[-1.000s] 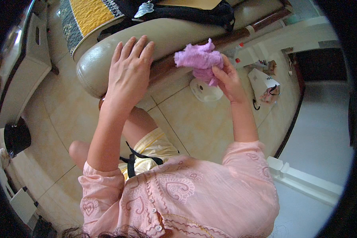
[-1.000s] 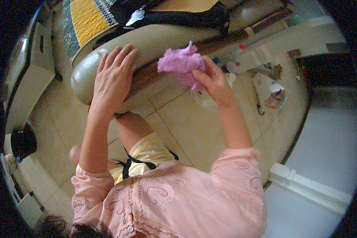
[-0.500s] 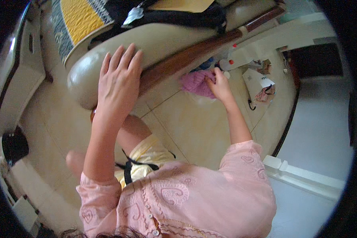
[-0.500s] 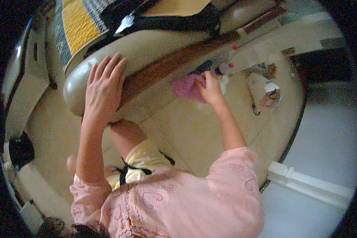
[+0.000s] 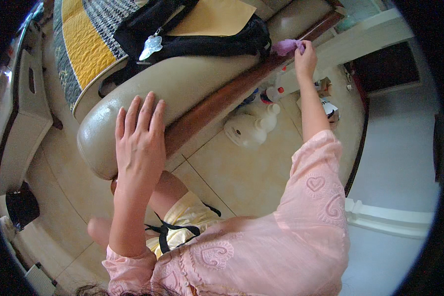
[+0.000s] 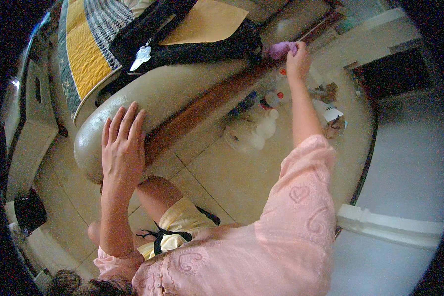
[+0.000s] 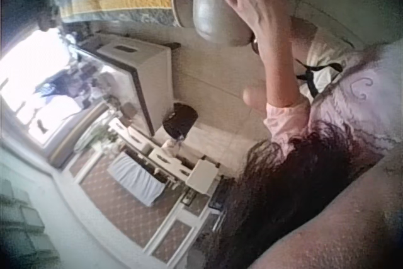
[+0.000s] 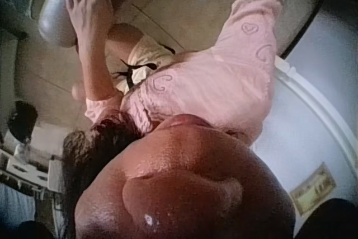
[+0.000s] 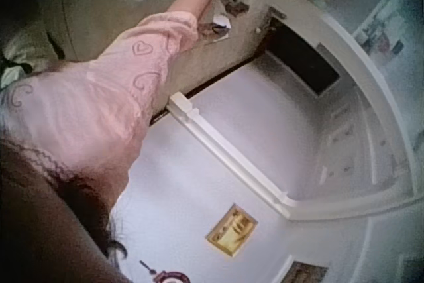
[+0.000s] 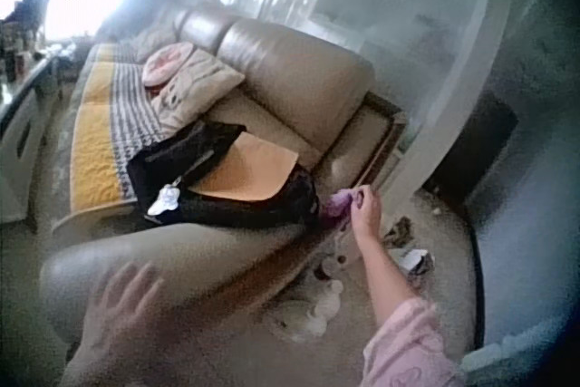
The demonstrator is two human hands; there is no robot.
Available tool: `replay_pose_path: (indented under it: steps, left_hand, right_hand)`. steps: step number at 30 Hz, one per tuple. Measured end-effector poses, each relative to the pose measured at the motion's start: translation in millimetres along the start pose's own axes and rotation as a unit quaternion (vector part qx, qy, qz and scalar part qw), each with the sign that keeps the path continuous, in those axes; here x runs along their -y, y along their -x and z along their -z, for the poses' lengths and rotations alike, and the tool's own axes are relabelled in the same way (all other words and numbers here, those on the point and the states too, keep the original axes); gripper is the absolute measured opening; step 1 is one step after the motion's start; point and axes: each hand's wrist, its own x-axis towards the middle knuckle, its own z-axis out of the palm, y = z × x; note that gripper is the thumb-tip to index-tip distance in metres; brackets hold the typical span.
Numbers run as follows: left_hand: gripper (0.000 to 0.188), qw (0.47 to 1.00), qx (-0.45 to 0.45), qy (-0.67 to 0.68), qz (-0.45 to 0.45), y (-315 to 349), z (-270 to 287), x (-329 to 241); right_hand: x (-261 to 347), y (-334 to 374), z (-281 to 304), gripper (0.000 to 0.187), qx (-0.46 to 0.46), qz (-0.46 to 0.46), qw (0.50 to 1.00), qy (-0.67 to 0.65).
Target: The person kneels on the floor and wipes the armrest of a beige sofa with a pink cloth. They then walk to the kitchen, rinse the cloth under running water in the sink, and return to the living room.
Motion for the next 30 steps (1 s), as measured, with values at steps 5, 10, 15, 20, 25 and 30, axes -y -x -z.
replay_pose_path:
  steps: [5,10,15,20,25,30]
  left_hand:
    - [0.042,1.0,-0.012,0.004,-0.002,-1.0,0.5,-2.0]
    - [0.04,1.0,0.003,-0.003,0.0,-1.5,5.6,-2.6]
    - [0.039,1.0,0.003,-0.011,-0.004,-0.7,4.1,-1.2]
    - [0.041,1.0,-0.01,0.001,-0.003,-0.1,4.2,1.3]
    - [0.039,1.0,-0.01,-0.002,-0.002,1.5,1.1,-0.6]
    - [0.039,1.0,-0.022,0.004,-0.012,3.4,0.8,-1.1]
  right_hand:
    - [-26.6,-10.6,-44.3,0.019,0.042,0.089,0.995,0.026]
    - [-44.6,-2.2,-74.7,0.03,0.185,0.145,0.972,0.022]
    - [-33.6,14.9,-60.7,0.028,0.169,0.204,0.964,-0.007]
    - [-13.5,31.4,-45.3,0.029,0.255,0.222,0.941,0.006]
    - [27.7,71.1,-25.7,0.029,0.243,0.216,0.94,-0.106]
    - [109.0,123.5,7.7,0.023,0.183,0.241,0.917,-0.259]
